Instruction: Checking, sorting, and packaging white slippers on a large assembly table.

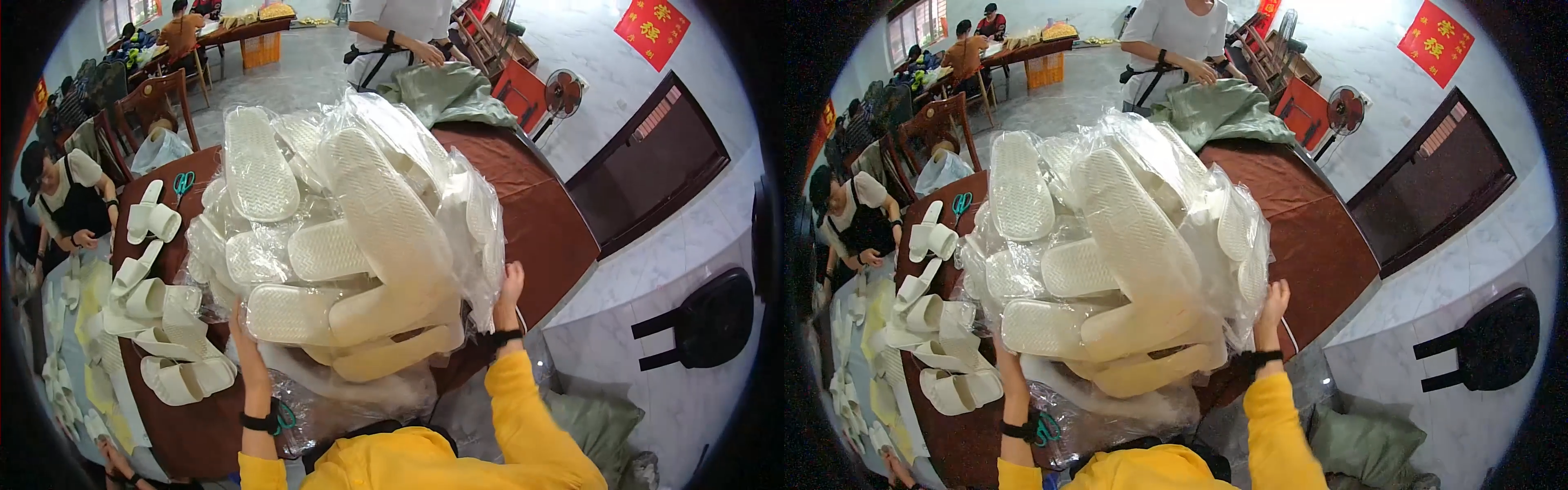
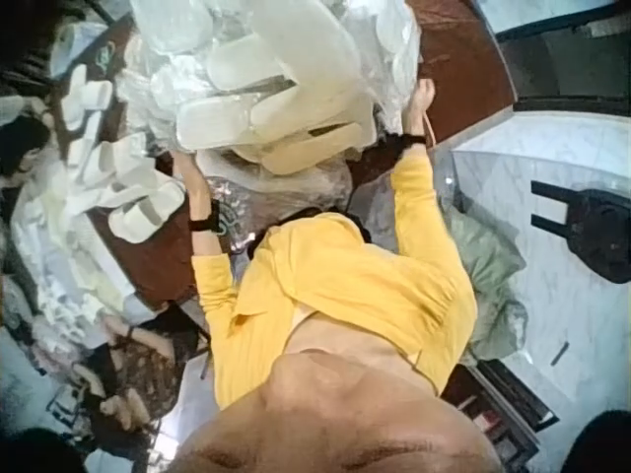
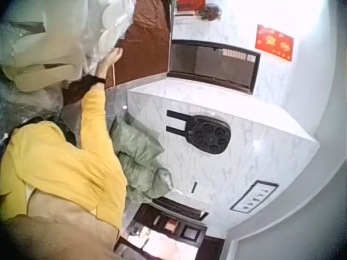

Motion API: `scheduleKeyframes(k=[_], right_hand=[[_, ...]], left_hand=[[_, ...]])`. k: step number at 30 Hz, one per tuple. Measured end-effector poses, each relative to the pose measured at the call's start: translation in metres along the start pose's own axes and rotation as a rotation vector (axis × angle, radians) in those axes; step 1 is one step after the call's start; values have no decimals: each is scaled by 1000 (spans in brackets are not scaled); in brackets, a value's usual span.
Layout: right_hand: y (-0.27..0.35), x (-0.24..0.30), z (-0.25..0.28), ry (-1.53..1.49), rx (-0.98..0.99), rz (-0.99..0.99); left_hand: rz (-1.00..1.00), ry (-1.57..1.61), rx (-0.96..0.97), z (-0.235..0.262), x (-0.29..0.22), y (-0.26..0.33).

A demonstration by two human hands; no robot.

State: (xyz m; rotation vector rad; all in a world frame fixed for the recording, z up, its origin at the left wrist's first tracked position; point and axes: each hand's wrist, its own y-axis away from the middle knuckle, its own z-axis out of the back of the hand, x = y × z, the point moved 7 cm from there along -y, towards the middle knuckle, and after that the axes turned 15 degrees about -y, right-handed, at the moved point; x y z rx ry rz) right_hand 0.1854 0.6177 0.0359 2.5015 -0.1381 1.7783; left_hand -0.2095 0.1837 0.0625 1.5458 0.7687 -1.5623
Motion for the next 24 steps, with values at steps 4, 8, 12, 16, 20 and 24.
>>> scheduleKeyframes(k=[4,8,12,16,20,24], right_hand=[[82,99,-70,258,368,513],[104,80,-116,775,720,756],[59,21,-94,1196,753,561],[10,-13,-80,801,904,609],[76,65,-95,83,790,-132],[49,69,-50,19,580,-46]], left_hand=[[-44,136,-113,-5,-30,-2],[-77,104,-43,-8,-44,-8],[42,99,25,-21,-31,-23],[-621,-103,118,-1,35,-77],[-355,-245,114,-9,-15,-26],[-165,-255,107,-13,-42,1]])
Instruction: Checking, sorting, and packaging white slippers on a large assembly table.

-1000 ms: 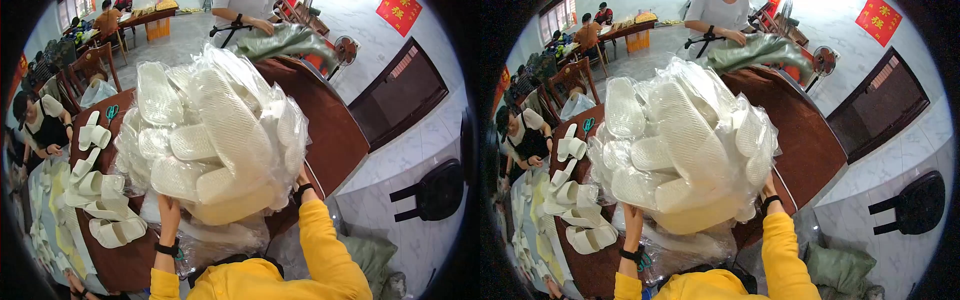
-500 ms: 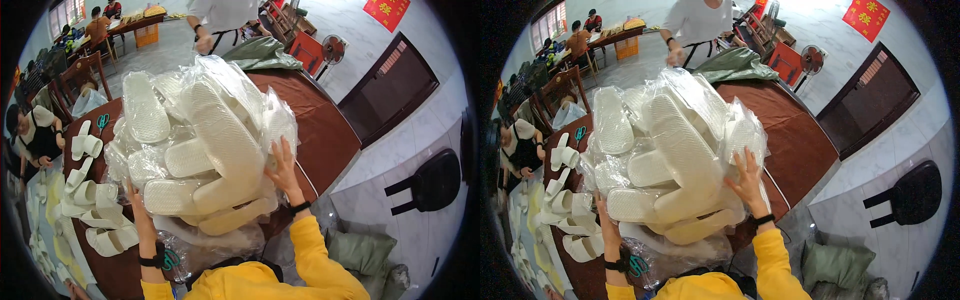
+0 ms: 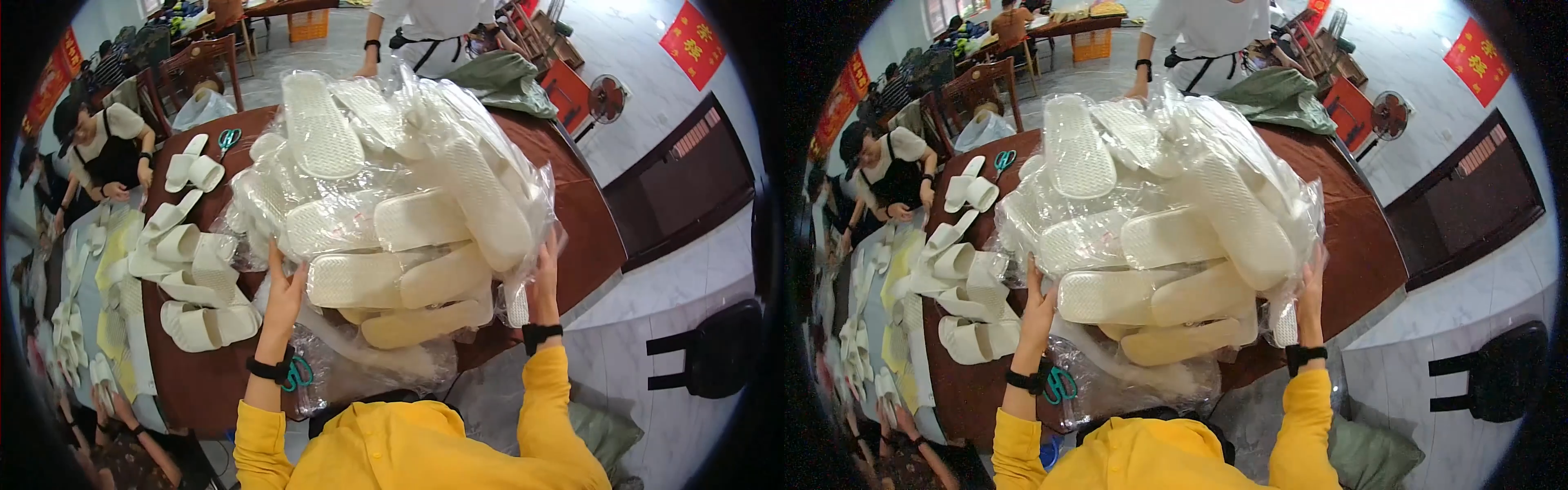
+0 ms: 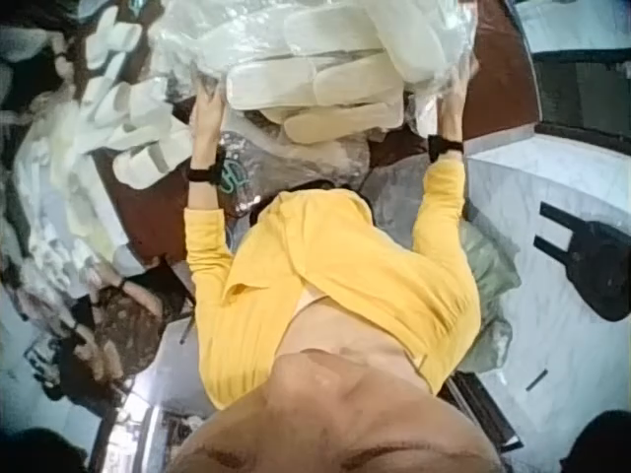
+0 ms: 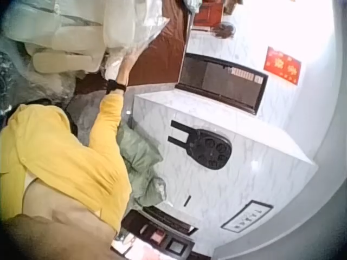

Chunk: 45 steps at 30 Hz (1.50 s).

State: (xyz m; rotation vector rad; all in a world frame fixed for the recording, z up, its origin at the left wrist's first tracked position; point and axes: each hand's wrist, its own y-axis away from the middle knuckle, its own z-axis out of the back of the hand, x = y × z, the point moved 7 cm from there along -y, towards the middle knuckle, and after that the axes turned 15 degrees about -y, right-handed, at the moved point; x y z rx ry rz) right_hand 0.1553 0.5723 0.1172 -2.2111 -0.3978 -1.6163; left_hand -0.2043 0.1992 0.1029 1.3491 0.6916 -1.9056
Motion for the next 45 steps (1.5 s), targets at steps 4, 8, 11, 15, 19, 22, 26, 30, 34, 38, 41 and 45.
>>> scheduleKeyframes(k=[4,8,11,15,19,22,26,30,34,38,41,45], right_hand=[[33,-12,0,14,4,165],[54,-35,1,632,21,267],[32,-69,13,608,134,213],[12,-90,59,543,22,70],[17,-84,66,821,286,197],[30,-77,46,1269,210,142],[52,-68,134,1129,-521,-68],[37,-110,132,1040,-436,-341],[-13,-128,119,1010,-169,-199],[-39,-121,162,945,-99,94],[-28,-114,141,630,-122,66],[26,-68,125,765,-217,167]], left_hand=[[295,233,7,24,13,49],[339,252,58,19,32,90],[342,327,128,0,69,112],[270,73,150,-41,87,127],[401,378,13,-45,67,126],[386,371,-60,-25,75,130],[403,456,-87,-38,58,128],[427,491,-85,-47,70,123],[381,468,-64,-51,48,112],[346,522,-66,-73,15,91],[245,516,-120,-54,-1,85],[202,553,-206,-32,0,85]])
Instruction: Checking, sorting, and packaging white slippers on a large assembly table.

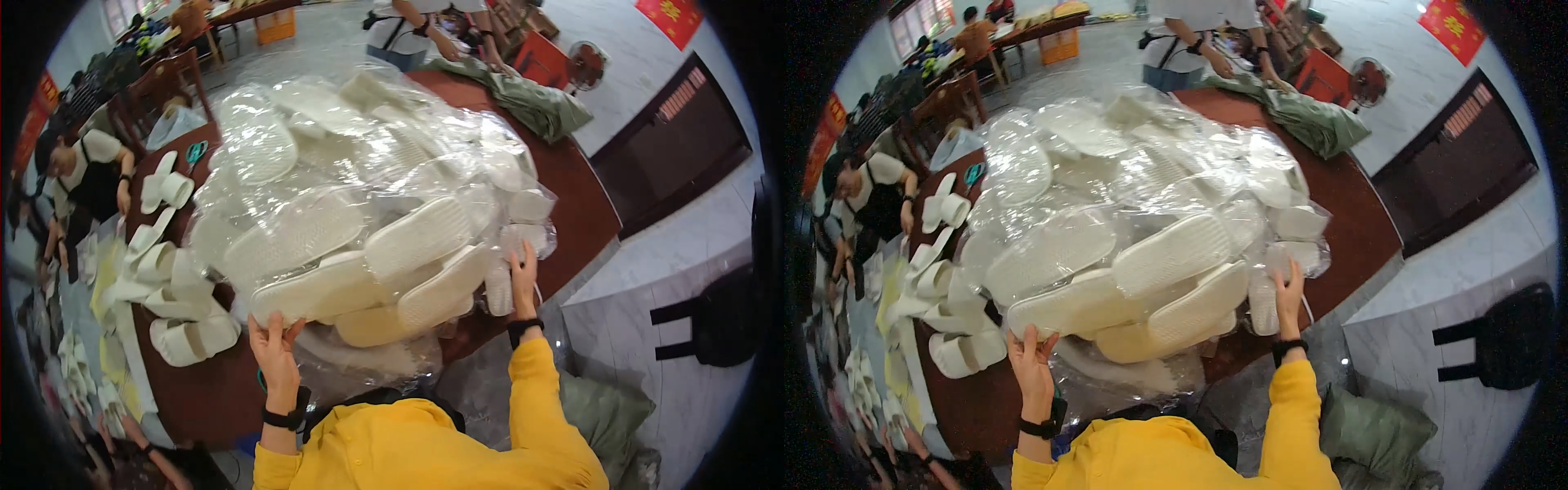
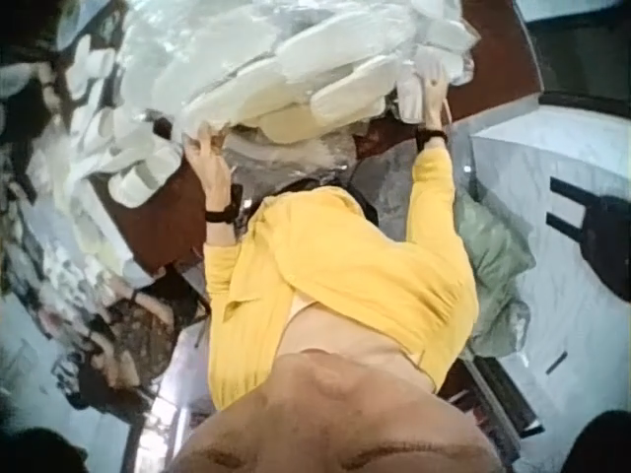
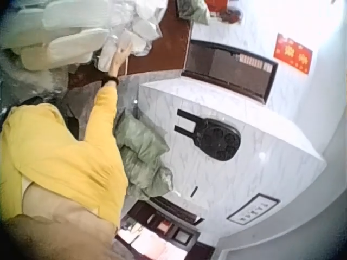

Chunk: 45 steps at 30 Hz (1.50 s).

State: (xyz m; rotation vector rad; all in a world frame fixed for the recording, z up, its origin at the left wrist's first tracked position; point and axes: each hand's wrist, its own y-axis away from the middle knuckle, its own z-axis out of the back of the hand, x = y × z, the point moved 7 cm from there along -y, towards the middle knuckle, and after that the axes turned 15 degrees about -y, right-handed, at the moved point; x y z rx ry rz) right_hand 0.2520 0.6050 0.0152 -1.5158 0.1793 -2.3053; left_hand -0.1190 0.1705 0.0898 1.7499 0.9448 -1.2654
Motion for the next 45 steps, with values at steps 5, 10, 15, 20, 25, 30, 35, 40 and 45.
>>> scheduleKeyframes(k=[5,10,15,20,25,30,35,40,45], right_hand=[[112,201,-64,103,304,547],[177,222,-151,352,877,762],[131,212,-171,401,871,706],[150,277,-177,222,914,659],[185,311,-192,34,994,616],[197,323,-197,-38,1098,544],[199,346,-208,-48,1132,611],[216,379,-232,-142,1238,665],[222,399,-252,-188,1260,715]], left_hand=[[14,79,-161,51,-11,13],[77,152,-270,101,-2,33],[338,563,-283,145,33,47],[350,625,-182,156,32,56],[104,597,-206,162,-36,42],[-222,265,-366,264,-140,49],[-320,-353,-429,324,-214,20],[-299,-1135,-409,315,-214,-24],[-598,-1178,-651,299,-222,-29]])
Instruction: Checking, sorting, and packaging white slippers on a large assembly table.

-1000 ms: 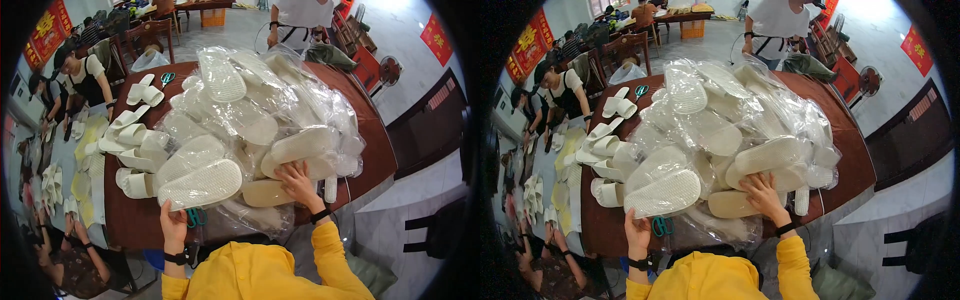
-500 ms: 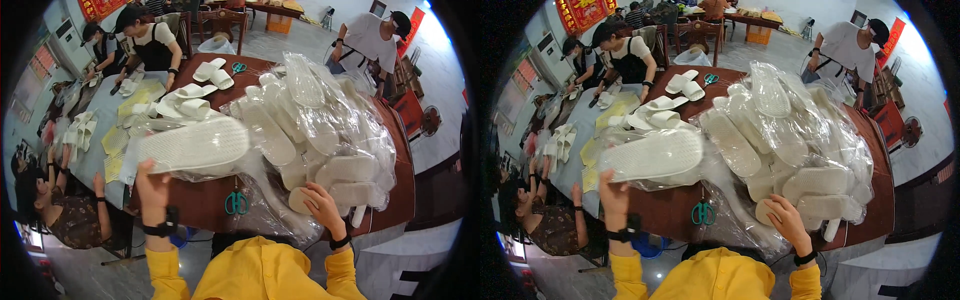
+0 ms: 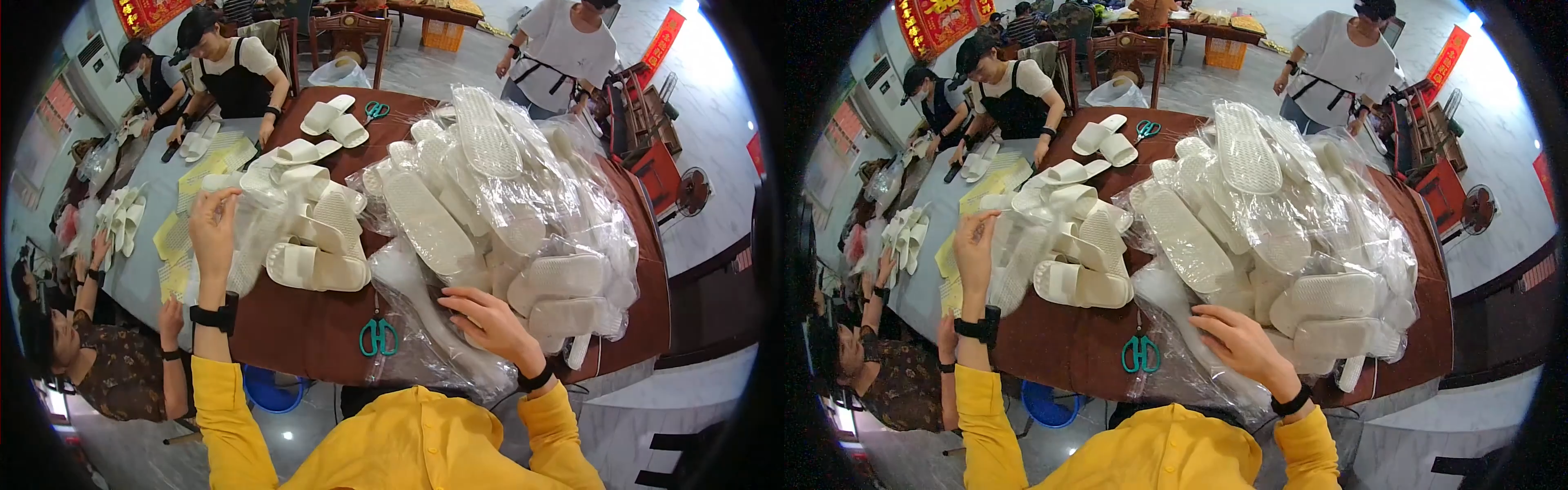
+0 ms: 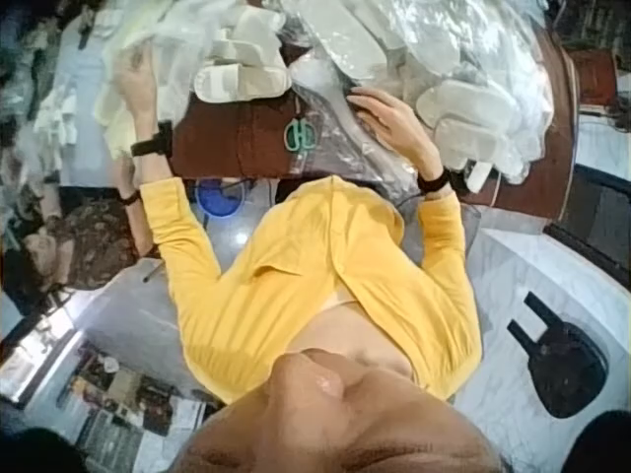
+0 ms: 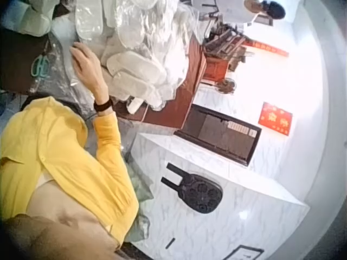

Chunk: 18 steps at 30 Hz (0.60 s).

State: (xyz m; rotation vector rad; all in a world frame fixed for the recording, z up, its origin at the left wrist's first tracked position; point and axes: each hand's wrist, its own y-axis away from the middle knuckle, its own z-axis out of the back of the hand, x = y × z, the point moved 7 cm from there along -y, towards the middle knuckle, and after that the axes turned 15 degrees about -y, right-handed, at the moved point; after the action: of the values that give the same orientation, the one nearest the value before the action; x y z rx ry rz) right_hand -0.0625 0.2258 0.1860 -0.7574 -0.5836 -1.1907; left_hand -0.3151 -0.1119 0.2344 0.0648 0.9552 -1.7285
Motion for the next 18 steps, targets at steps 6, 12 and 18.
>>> scheduleKeyframes(k=[6,12,18], right_hand=[[-58,3,-26,-302,48,25],[-185,19,-66,-601,98,-48],[-279,18,-113,83,155,247]], left_hand=[[-70,116,30,-2,-32,-4],[-207,131,290,4,-63,19],[-135,300,314,6,-33,41]])
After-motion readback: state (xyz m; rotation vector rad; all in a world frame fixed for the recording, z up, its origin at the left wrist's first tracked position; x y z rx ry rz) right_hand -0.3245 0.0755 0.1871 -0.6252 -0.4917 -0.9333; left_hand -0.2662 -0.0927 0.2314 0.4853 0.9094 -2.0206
